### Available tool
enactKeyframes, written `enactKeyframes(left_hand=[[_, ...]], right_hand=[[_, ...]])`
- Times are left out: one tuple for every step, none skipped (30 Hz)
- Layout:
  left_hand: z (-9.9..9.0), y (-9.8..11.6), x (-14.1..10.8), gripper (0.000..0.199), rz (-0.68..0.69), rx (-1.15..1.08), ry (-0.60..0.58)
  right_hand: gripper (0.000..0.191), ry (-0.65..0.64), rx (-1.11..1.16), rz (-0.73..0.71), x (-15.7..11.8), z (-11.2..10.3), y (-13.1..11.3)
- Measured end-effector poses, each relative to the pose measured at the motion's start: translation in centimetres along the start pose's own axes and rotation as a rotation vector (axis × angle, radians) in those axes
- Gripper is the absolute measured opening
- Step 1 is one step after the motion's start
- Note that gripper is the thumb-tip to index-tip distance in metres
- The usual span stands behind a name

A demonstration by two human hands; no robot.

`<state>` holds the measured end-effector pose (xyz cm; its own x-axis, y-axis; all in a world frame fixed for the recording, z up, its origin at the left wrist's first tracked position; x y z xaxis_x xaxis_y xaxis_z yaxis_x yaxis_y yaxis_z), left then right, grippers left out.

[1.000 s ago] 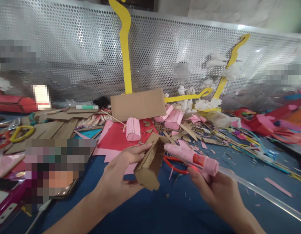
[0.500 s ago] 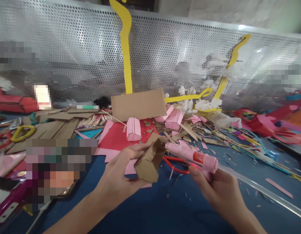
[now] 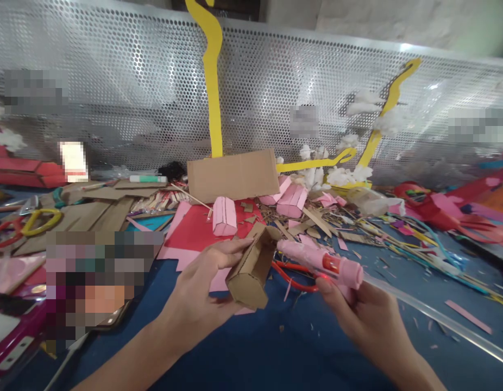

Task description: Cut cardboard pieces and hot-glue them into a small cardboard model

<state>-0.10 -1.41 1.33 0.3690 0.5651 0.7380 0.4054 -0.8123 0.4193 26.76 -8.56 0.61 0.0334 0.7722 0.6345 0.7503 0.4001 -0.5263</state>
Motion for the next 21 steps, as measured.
enactKeyframes(left_hand=[[-0.01,-0.01,0.02,0.041,0.015,0.006,0.007],[-0.02,-0.04,0.04,0.041,0.029,0.012,0.013],[-0.03,-0.06,0.06,0.041,0.042,0.017,0.017],[-0.03,-0.09,0.07,0.040,0.051,0.021,0.019],[-0.05,-0.11,0.08,0.040,0.054,0.024,0.023],[-0.07,-0.10,0.09,0.040,0.055,0.026,0.027],[-0.10,-0.08,0.10,0.041,0.052,0.027,0.031],[-0.13,-0.04,0.11,0.041,0.039,0.026,0.033],[-0.15,0.00,0.12,0.041,0.020,0.024,0.030],[-0.17,0.05,0.14,0.041,0.002,0.019,0.029],[-0.18,0.09,0.16,0.041,-0.015,0.013,0.025],[-0.19,0.11,0.17,0.040,-0.029,0.007,0.025],[-0.18,0.11,0.18,0.040,-0.040,0.002,0.025],[-0.15,0.09,0.19,0.040,-0.049,-0.003,0.026],[-0.13,0.04,0.20,0.040,-0.058,-0.008,0.029],[-0.10,-0.02,0.21,0.040,-0.070,-0.015,0.032],[-0.07,-0.10,0.21,0.040,-0.085,-0.024,0.036],[-0.05,-0.17,0.20,0.040,-0.099,-0.033,0.042],[-0.03,-0.24,0.19,0.040,-0.116,-0.040,0.047],[-0.02,-0.32,0.16,0.041,-0.134,-0.045,0.050],[-0.01,-0.38,0.12,0.042,-0.151,-0.049,0.052]], right_hand=[[0.045,0.000,0.001,0.011,-0.05,-0.02,0.05],[0.045,-0.004,0.002,0.020,-0.11,-0.04,0.09],[0.045,-0.010,0.004,0.028,-0.18,-0.06,0.14],[0.045,-0.017,0.008,0.034,-0.24,-0.08,0.18],[0.045,-0.021,0.012,0.039,-0.30,-0.10,0.21],[0.044,-0.018,0.016,0.040,-0.33,-0.13,0.24],[0.044,-0.008,0.022,0.039,-0.35,-0.15,0.25],[0.044,0.003,0.028,0.036,-0.35,-0.16,0.26],[0.045,0.016,0.032,0.033,-0.33,-0.16,0.27],[0.045,0.027,0.035,0.029,-0.30,-0.14,0.27],[0.046,0.038,0.037,0.028,-0.27,-0.11,0.27],[0.046,0.044,0.037,0.028,-0.24,-0.08,0.27],[0.047,0.049,0.035,0.031,-0.22,-0.05,0.27],[0.046,0.051,0.031,0.031,-0.21,-0.03,0.26],[0.046,0.047,0.027,0.032,-0.20,-0.02,0.25],[0.045,0.045,0.020,0.034,-0.19,-0.03,0.23],[0.044,0.045,0.014,0.035,-0.17,-0.06,0.20],[0.044,0.050,0.007,0.033,-0.13,-0.11,0.15],[0.045,0.058,0.000,0.030,-0.08,-0.16,0.09],[0.047,0.066,-0.009,0.025,-0.02,-0.22,0.02],[0.049,0.076,-0.018,0.021,0.05,-0.26,-0.06]])
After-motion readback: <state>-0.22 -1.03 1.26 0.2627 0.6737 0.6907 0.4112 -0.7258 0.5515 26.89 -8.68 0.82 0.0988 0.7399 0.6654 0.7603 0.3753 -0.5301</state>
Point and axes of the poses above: each hand's wrist, its own x-axis towards the middle knuckle, its own z-axis out of the palm, y = z × x, the point moved 2 cm from there along x, towards the middle knuckle, and after that the axes turned 9 degrees about x, right-handed, at the moved point
